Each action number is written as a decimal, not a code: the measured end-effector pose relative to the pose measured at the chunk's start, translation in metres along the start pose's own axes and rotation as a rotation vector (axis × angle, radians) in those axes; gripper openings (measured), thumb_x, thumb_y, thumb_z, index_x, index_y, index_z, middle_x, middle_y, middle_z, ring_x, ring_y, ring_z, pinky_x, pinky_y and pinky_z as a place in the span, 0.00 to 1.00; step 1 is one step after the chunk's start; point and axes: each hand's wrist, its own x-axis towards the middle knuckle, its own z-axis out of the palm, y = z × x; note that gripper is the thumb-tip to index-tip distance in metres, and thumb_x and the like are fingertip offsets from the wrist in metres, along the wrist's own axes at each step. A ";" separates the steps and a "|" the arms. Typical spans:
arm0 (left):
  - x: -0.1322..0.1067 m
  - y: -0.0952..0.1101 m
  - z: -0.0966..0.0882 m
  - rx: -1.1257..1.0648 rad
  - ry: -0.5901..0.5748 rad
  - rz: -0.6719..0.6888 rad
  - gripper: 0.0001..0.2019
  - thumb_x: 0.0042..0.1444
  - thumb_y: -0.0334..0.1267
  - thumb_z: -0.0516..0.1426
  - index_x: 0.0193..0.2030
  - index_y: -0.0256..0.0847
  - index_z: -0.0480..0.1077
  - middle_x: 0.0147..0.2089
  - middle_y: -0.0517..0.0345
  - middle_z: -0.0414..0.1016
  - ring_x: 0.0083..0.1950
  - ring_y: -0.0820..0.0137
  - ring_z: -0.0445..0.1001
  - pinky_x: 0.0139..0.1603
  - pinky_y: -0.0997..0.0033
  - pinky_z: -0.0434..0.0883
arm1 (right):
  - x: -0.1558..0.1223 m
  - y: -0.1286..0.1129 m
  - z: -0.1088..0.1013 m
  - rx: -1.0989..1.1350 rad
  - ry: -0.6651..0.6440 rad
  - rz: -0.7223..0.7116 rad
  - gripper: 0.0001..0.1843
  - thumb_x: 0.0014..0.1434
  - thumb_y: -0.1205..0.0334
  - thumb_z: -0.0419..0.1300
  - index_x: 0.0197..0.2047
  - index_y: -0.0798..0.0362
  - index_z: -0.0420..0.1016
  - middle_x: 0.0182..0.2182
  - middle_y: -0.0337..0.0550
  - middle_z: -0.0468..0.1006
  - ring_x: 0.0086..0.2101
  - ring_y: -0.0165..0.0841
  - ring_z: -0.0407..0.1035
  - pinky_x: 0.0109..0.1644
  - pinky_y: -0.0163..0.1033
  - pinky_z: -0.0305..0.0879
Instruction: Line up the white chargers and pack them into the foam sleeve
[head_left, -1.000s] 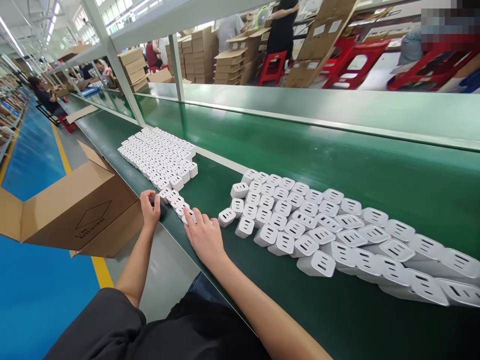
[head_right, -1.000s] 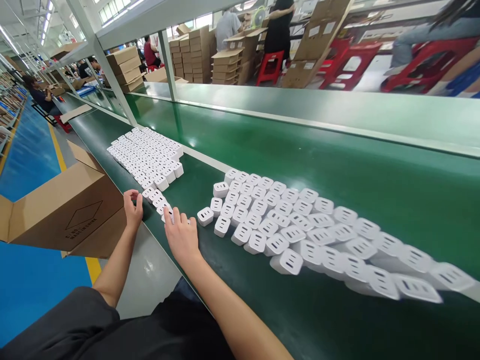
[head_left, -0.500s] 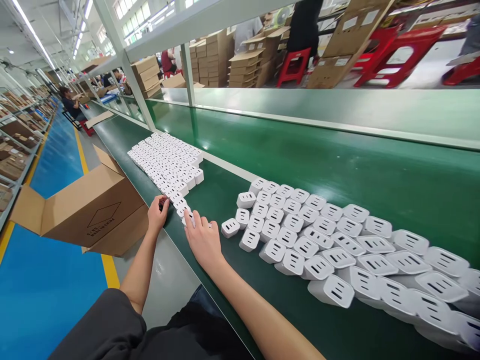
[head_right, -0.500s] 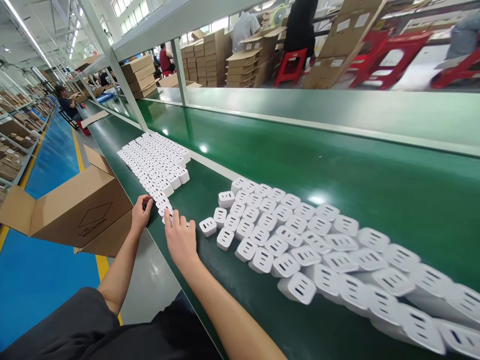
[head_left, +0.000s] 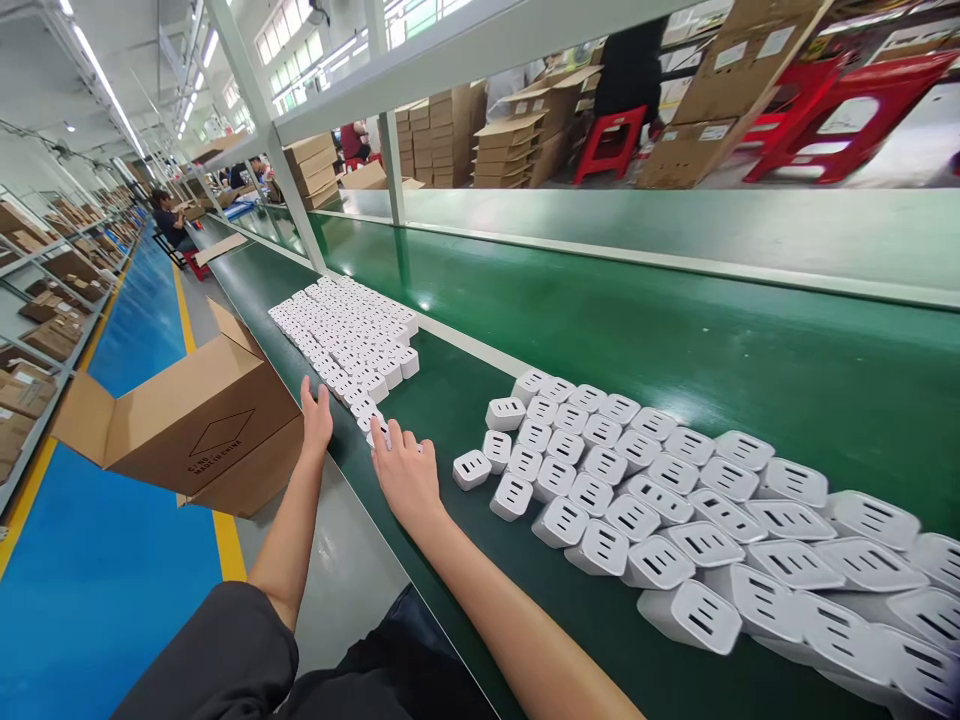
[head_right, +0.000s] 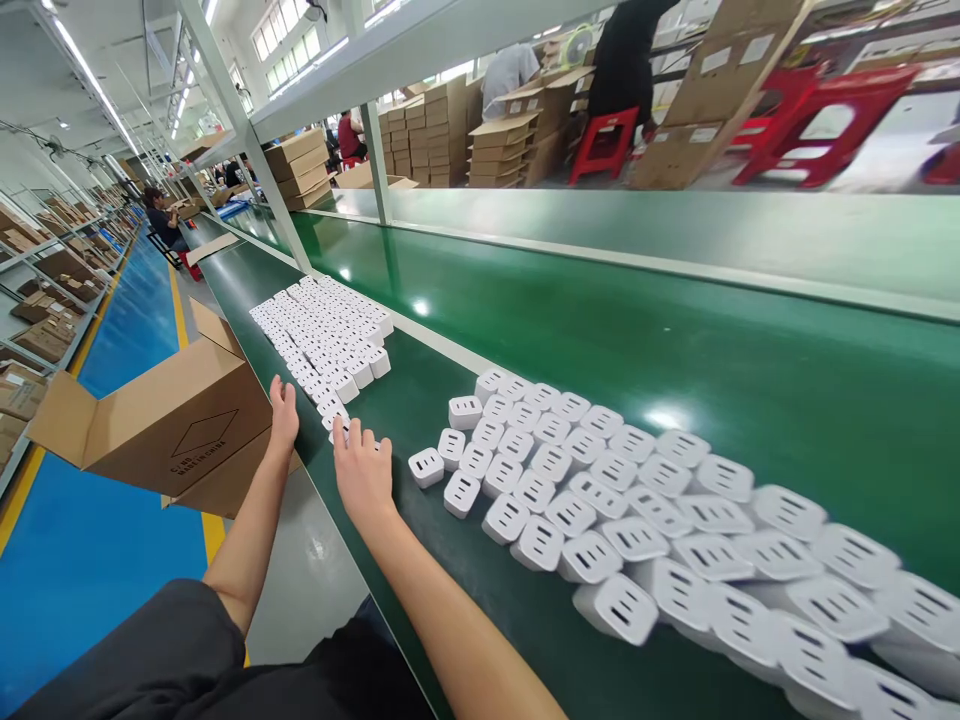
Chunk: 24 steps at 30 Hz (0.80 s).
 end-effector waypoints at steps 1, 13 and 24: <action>0.012 0.000 0.004 -0.028 0.021 -0.038 0.37 0.65 0.66 0.40 0.73 0.47 0.47 0.75 0.45 0.52 0.74 0.58 0.57 0.67 0.57 0.68 | 0.002 -0.001 0.000 0.002 -0.001 0.002 0.27 0.70 0.67 0.43 0.71 0.52 0.59 0.61 0.56 0.70 0.46 0.42 0.70 0.44 0.49 0.63; 0.051 0.008 0.040 -0.186 0.078 -0.088 0.37 0.67 0.63 0.33 0.76 0.45 0.37 0.79 0.54 0.36 0.79 0.63 0.39 0.77 0.53 0.51 | 0.008 -0.003 -0.011 0.098 0.024 -0.024 0.31 0.69 0.57 0.53 0.73 0.51 0.54 0.67 0.55 0.62 0.62 0.48 0.58 0.62 0.58 0.58; 0.032 0.027 0.037 -0.086 0.087 0.125 0.39 0.65 0.66 0.38 0.75 0.46 0.44 0.79 0.50 0.36 0.79 0.58 0.33 0.78 0.50 0.45 | 0.000 0.020 -0.041 0.103 -0.162 0.070 0.25 0.68 0.53 0.57 0.63 0.56 0.67 0.44 0.53 0.78 0.47 0.41 0.70 0.39 0.39 0.68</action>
